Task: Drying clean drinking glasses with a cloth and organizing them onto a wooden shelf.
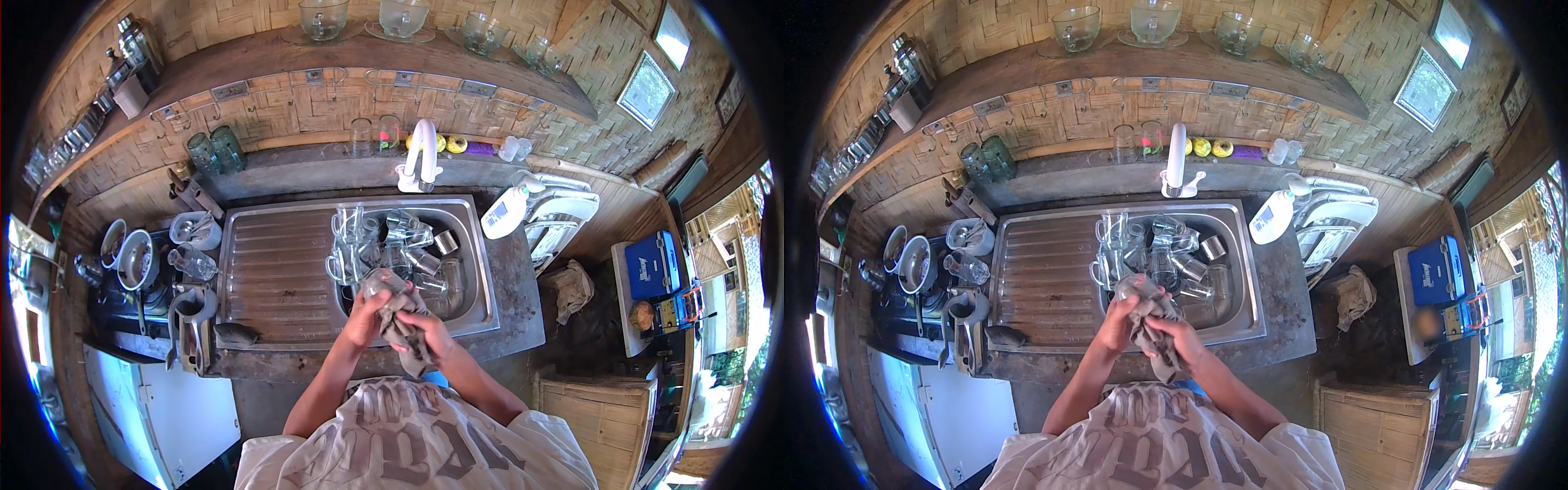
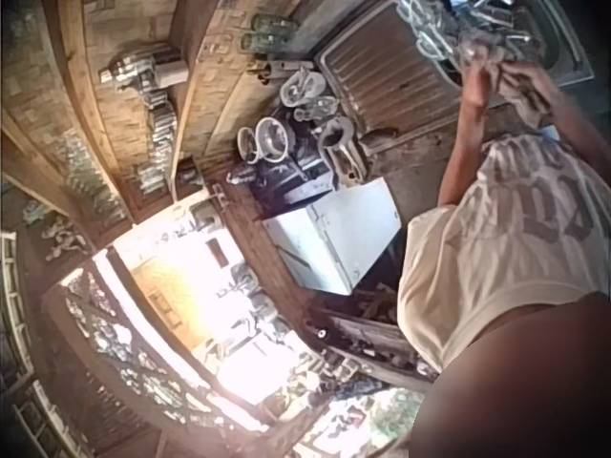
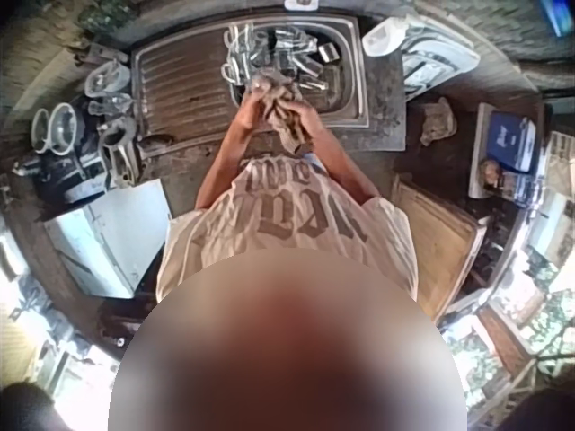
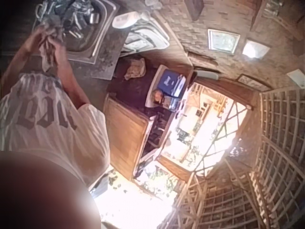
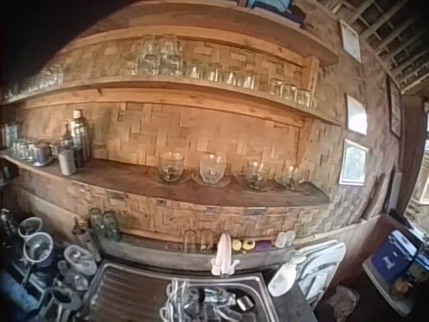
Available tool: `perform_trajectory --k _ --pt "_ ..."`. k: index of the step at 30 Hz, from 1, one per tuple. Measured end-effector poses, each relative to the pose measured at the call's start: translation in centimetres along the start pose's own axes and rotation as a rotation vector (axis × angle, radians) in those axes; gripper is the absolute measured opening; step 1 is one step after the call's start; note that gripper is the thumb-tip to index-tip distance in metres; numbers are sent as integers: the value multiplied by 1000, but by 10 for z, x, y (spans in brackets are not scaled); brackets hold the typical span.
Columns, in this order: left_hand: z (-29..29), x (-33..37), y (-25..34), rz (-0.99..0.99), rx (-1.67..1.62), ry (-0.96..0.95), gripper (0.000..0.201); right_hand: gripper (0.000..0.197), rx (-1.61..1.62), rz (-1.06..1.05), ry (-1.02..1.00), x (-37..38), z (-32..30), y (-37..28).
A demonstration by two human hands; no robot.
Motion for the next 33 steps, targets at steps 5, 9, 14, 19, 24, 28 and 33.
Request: perform_trajectory --k 5,9,14,19,24,28,33 --pt "16 2 12 60 -24 -172 78 31 512 -142 11 -2 32 -11" --pt "-2 1 15 38 222 -66 78 31 13 -175 304 -2 2 -15" --pt "-3 -2 16 14 -18 -125 73 37 -492 -381 317 -2 -7 -38" --pt "-2 0 13 -27 -101 13 65 59 -1386 -771 76 -11 45 -56" --pt "-6 2 14 59 -73 96 51 50 -682 -426 176 0 -13 -12" --pt "15 -3 35 273 -73 -99 50 41 333 -131 46 -8 26 -39" --pt "35 -3 57 387 330 -79 51 38 435 -253 -9 -2 26 -41"
Point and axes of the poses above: each hand's wrist, its own x-axis towards the middle knuckle, its own z-axis out of the palm, y = z × x, the point moved 9 cm from there along x, towards the middle knuckle, and after that the axes turned 10 degrees about -z, right-handed, at the moved point
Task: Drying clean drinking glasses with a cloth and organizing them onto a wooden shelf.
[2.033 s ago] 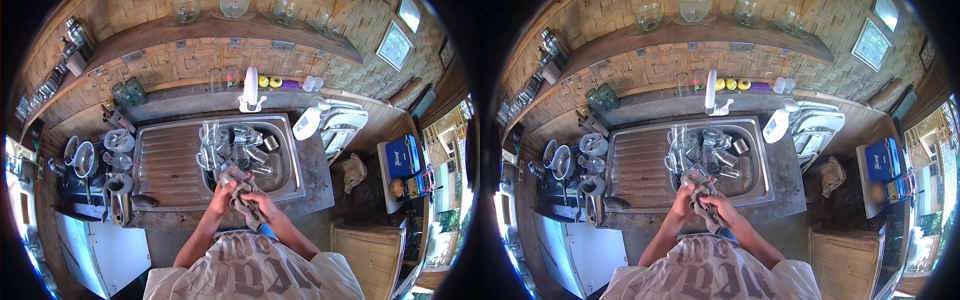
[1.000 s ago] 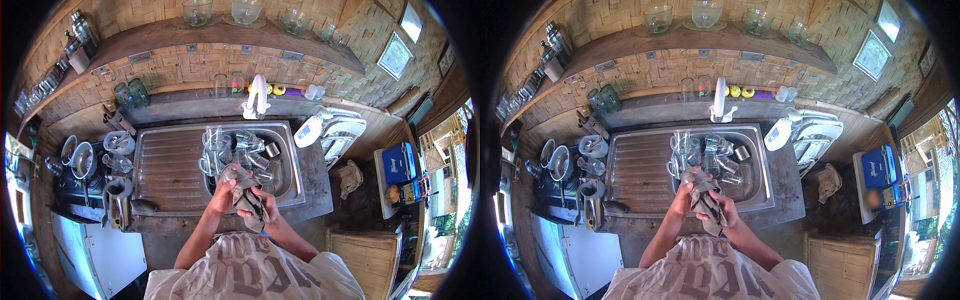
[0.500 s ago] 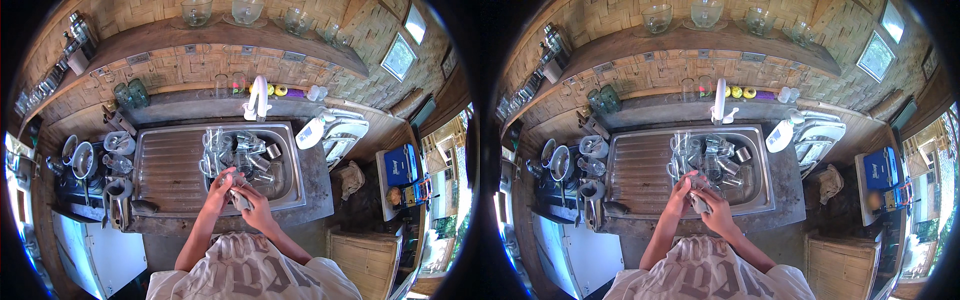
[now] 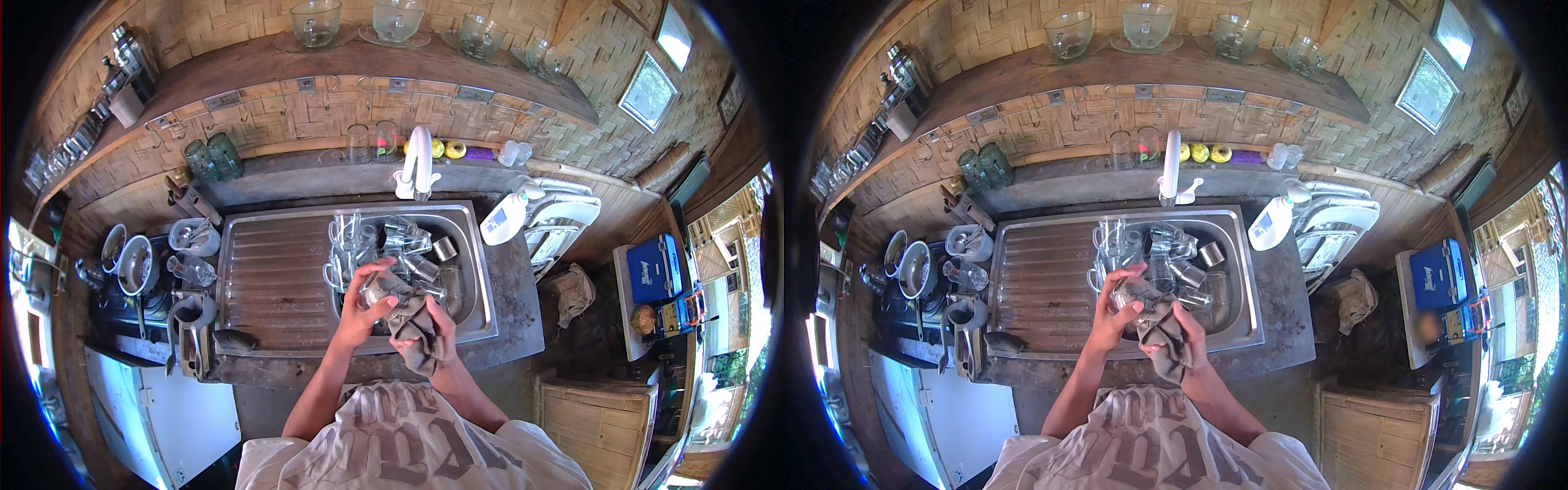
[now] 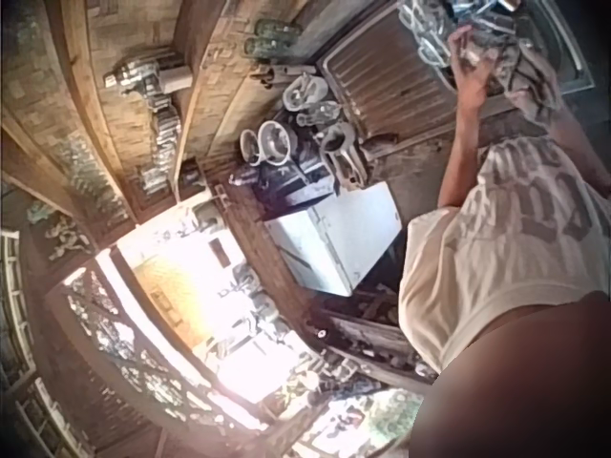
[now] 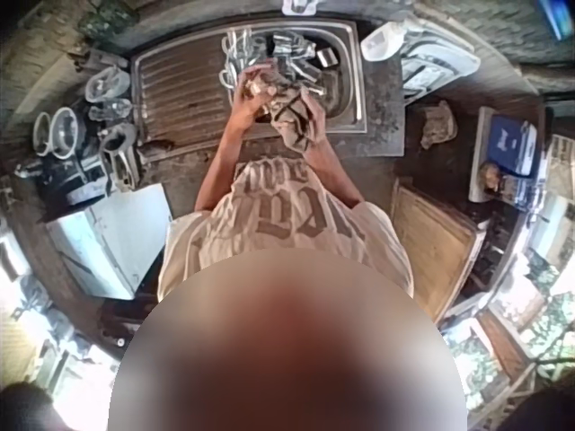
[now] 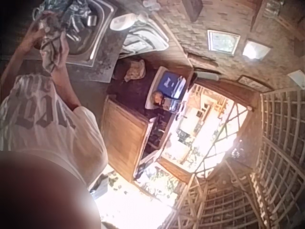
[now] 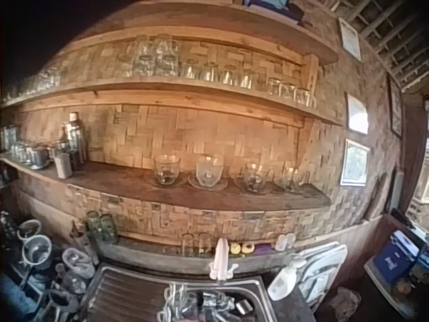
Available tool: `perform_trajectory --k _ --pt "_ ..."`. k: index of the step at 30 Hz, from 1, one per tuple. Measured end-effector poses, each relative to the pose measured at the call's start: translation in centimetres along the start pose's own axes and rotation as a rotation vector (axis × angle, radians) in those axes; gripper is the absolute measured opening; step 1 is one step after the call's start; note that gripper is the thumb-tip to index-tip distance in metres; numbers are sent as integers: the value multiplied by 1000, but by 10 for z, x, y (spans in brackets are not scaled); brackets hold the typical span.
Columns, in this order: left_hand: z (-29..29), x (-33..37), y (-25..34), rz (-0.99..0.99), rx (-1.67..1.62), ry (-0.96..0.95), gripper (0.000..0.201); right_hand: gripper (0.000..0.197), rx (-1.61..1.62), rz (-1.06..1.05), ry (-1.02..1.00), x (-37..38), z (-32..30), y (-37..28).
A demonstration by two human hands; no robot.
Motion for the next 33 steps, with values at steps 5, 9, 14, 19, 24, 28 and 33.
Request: perform_trajectory --k 5,9,14,19,24,28,33 --pt "-22 -11 -28 -104 68 -33 63 31 -716 -102 166 0 -9 -14" --pt "-30 -24 -42 -200 -145 80 76 35 -1591 -634 -259 -3 39 -25" --pt "-30 -24 -36 -216 -257 189 59 37 -1708 -619 -294 -8 32 -3" --pt "-26 -24 -22 -130 -153 193 57 29 -754 13 12 0 -6 2" --pt "-16 -18 -15 -5 -116 125 56 18 366 107 348 -8 5 20" --pt "-25 -20 -26 -39 -242 167 53 20 -113 15 275 -19 7 23" --pt "-42 -24 -38 -298 -444 344 48 57 -1782 -576 -416 -15 65 -3"
Point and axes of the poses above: each hand's wrist, its own x-axis towards the middle knuckle, its own z-axis out of the palm, y = z × x, the point moved 9 cm from there along x, towards the middle knuckle, and after that the axes turned 10 degrees about -z, right-handed, at the moved point
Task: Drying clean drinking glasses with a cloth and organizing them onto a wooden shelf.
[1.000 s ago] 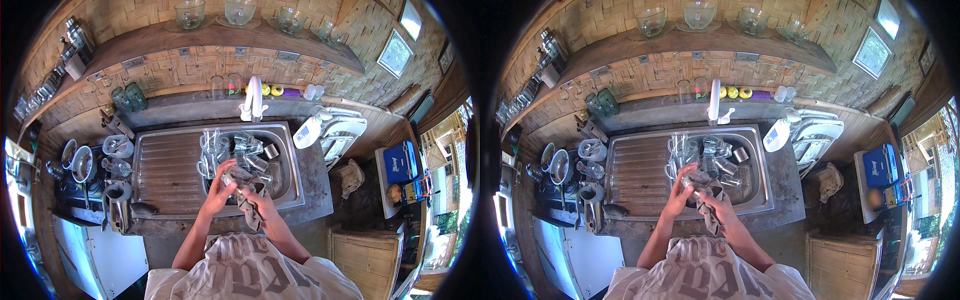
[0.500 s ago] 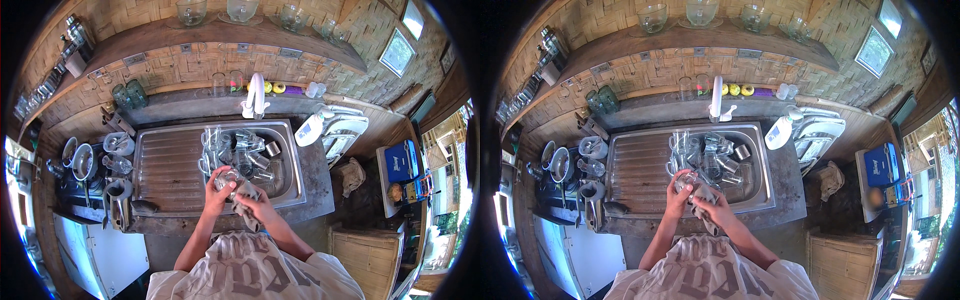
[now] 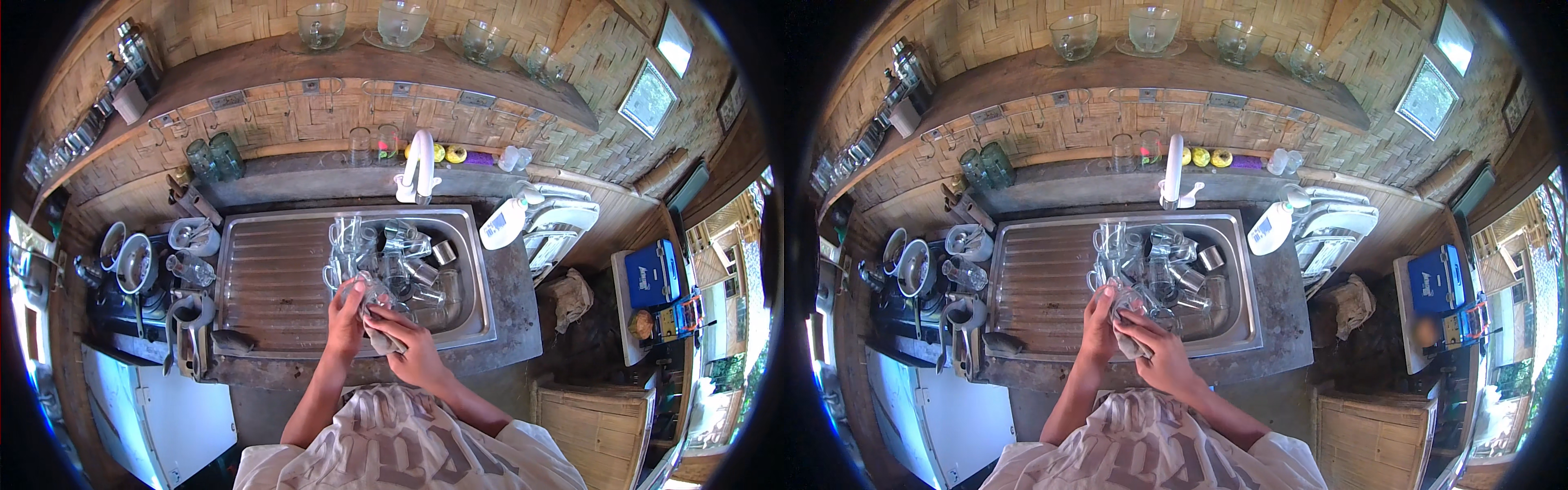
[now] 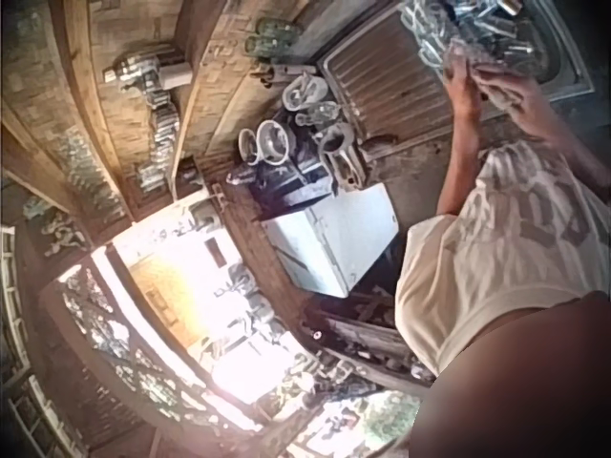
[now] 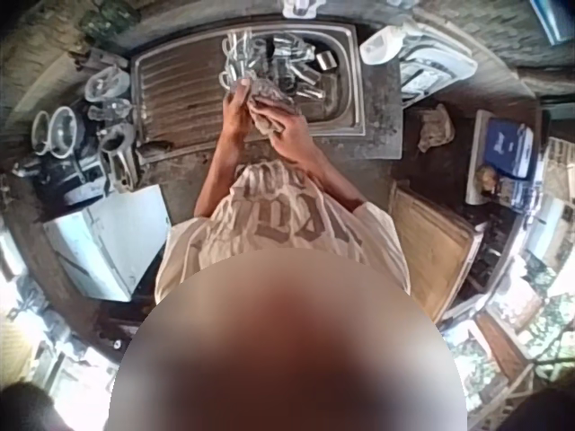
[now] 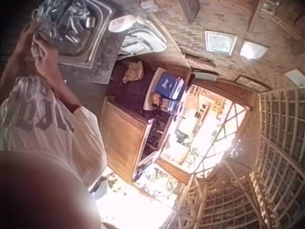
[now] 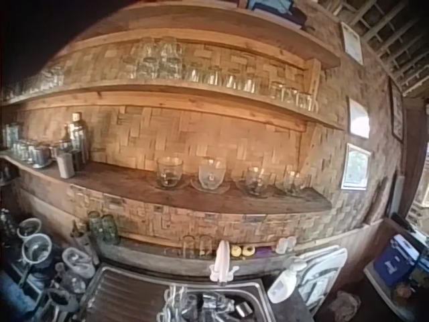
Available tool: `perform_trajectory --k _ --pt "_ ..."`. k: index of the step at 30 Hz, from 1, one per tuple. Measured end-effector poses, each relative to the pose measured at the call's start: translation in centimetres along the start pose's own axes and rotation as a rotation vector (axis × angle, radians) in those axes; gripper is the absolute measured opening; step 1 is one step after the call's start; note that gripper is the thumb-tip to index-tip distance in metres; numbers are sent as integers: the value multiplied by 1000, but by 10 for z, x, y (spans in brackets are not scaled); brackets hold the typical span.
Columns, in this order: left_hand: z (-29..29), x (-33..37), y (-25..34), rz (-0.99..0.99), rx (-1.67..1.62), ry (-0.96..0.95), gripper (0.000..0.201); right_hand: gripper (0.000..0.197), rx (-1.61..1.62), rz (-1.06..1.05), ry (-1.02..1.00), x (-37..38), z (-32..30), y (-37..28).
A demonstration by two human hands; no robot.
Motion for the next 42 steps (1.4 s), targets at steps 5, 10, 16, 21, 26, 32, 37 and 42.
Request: perform_trajectory --k 5,10,16,21,26,32,37,42 --pt "-8 -4 -7 -83 -41 35 47 63 -361 -140 -106 2 -7 10" --pt "-8 -7 -2 33 198 196 48 63 -496 -196 -162 -7 8 33" --pt "-2 -9 16 234 481 185 53 56 167 30 -40 -13 24 63" --pt "17 -9 21 166 434 -42 51 33 1405 707 -9 -35 48 90" --pt "40 -6 28 218 249 -229 53 44 2057 543 248 -14 39 58" --pt "21 2 15 169 184 -205 56 51 1873 596 324 -28 45 63" --pt "6 0 4 93 48 -107 61 61 1670 662 327 -44 31 60" --pt "-32 22 2 4 -87 -102 61 66 1588 332 277 -28 -6 40"
Point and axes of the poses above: each hand's wrist, its own x-axis towards the middle knuckle, its own z-axis out of the palm, y = z × x, the point moved 9 cm from there along x, towards the middle knuckle, and after that the axes turned 10 degrees about -z, right-handed, at the moved point
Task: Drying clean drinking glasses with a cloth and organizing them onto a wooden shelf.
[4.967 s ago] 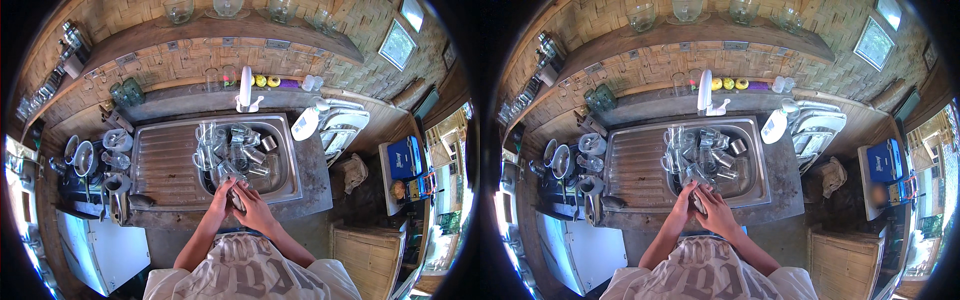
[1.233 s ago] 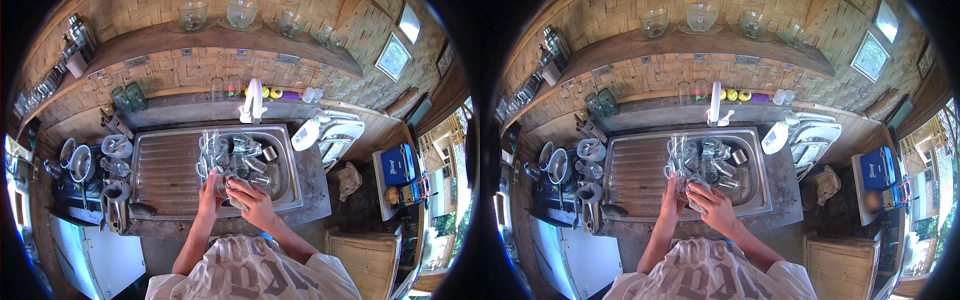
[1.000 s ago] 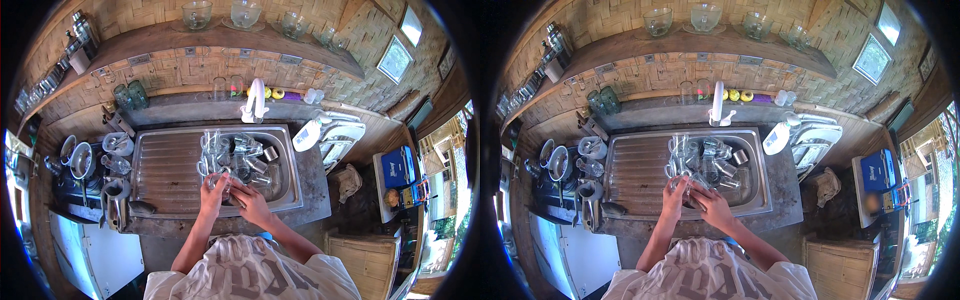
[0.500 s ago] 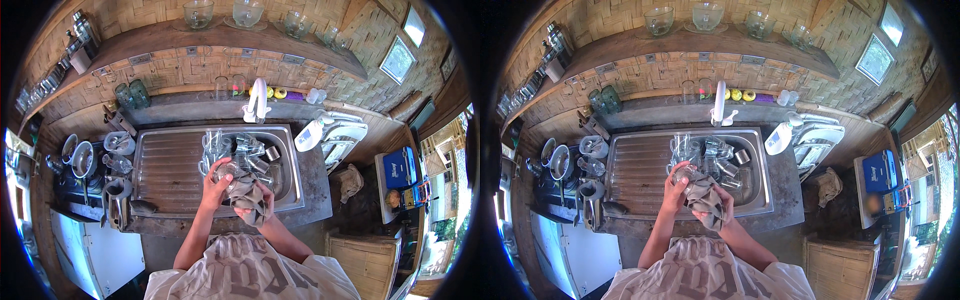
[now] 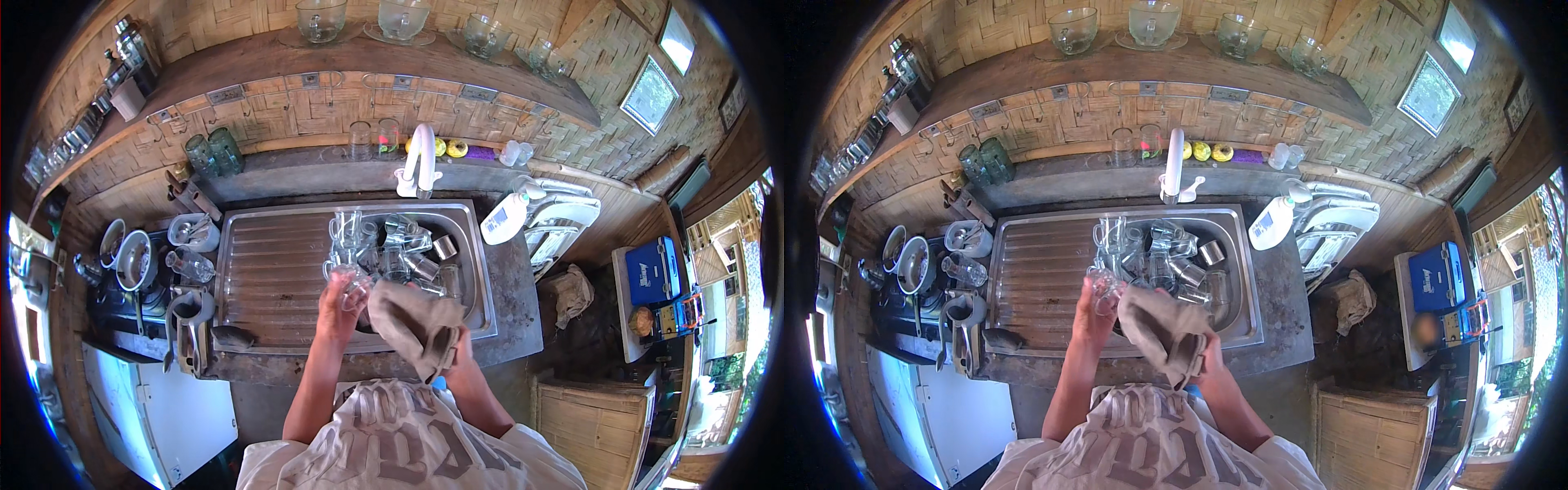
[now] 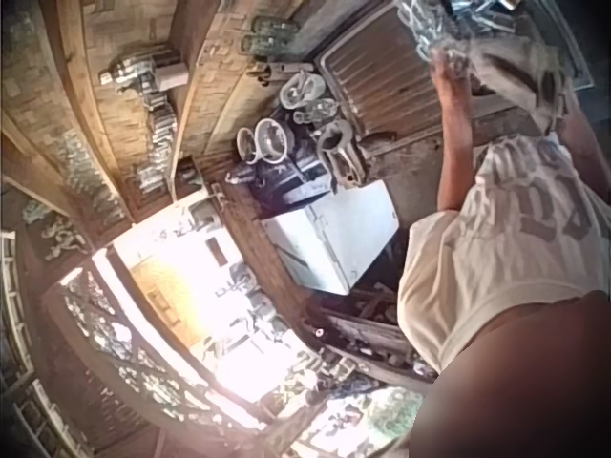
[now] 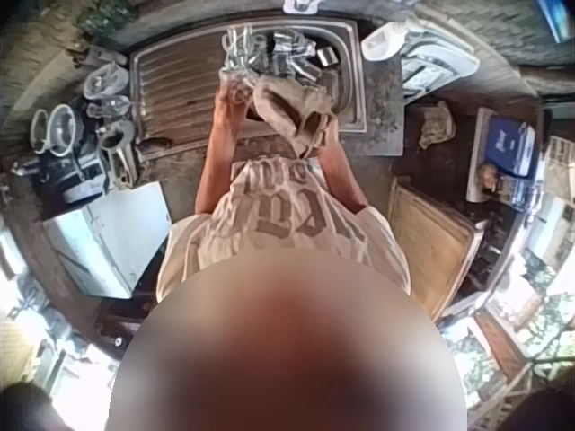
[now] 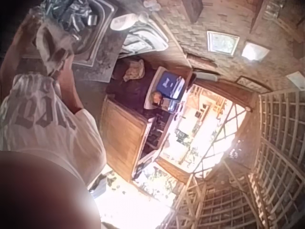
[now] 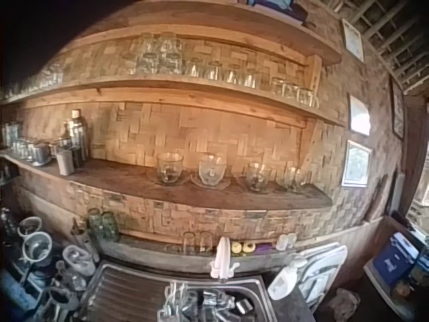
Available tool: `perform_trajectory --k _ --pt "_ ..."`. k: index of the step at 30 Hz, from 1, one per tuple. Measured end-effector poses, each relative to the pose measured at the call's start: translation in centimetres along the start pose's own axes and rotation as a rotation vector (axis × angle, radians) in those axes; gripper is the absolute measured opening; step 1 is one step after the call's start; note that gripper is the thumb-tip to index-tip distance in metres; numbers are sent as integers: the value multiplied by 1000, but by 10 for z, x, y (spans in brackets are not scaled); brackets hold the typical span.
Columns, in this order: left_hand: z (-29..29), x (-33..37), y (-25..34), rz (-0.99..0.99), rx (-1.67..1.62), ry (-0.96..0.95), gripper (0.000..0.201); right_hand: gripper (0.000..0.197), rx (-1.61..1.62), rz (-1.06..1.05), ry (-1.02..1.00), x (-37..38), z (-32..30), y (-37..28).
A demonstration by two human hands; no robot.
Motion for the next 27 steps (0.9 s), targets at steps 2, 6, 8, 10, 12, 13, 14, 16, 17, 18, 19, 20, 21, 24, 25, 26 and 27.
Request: perform_trajectory --k 2,6,8,10,12,13,14,16,17,18,19,20,21,24,25,26,27 --pt "0 -5 10 59 44 26 67 65 -96 -145 -117 5 6 -15" --pt "11 -9 5 53 56 -13 60 63 -196 -239 301 4 -31 -30" --pt "13 -9 -4 26 71 6 59 60 -448 -252 467 -3 -45 -23" --pt "14 -8 -15 -26 102 45 55 57 -725 -343 314 12 -23 -14" --pt "22 -9 -17 0 216 64 53 59 -1265 -511 -23 24 21 -5" --pt "22 -11 -15 12 294 104 52 59 -1265 -511 -24 24 17 -6" --pt "21 -12 -13 25 372 145 50 51 -1117 -410 -104 27 9 2" --pt "13 -9 -17 16 281 171 49 49 -966 -307 -180 29 6 12" --pt "11 -10 -12 65 400 193 49 45 -1200 -373 -83 29 2 3" --pt "10 -12 -9 113 520 215 49 40 -1432 -438 20 28 0 -6" --pt "20 -18 -1 210 657 259 47 43 -1322 -447 174 26 -5 -9" --pt "27 -20 -2 208 657 259 47 43 -1323 -446 175 26 -5 -9" --pt "36 -24 2 292 692 260 43 41 -1320 -401 208 27 -11 -7" --pt "46 -29 6 388 722 275 33 34 -1385 -297 265 27 -27 -5" --pt "51 -30 8 429 738 278 32 31 -1354 -332 266 29 -26 -8" --pt "56 -32 11 470 754 282 31 27 -1323 -367 266 32 -23 -11" --pt "61 -35 13 488 793 288 32 23 -1292 -295 307 33 -26 -11"
Point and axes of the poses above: each hand's wrist, its own x-axis towards the middle knuckle, its own z-axis out of the palm, y = z × x, the point moved 9 cm from there along x, towards the middle knuckle, and after that the axes turned 10 degrees about -z, right-handed, at the moved point
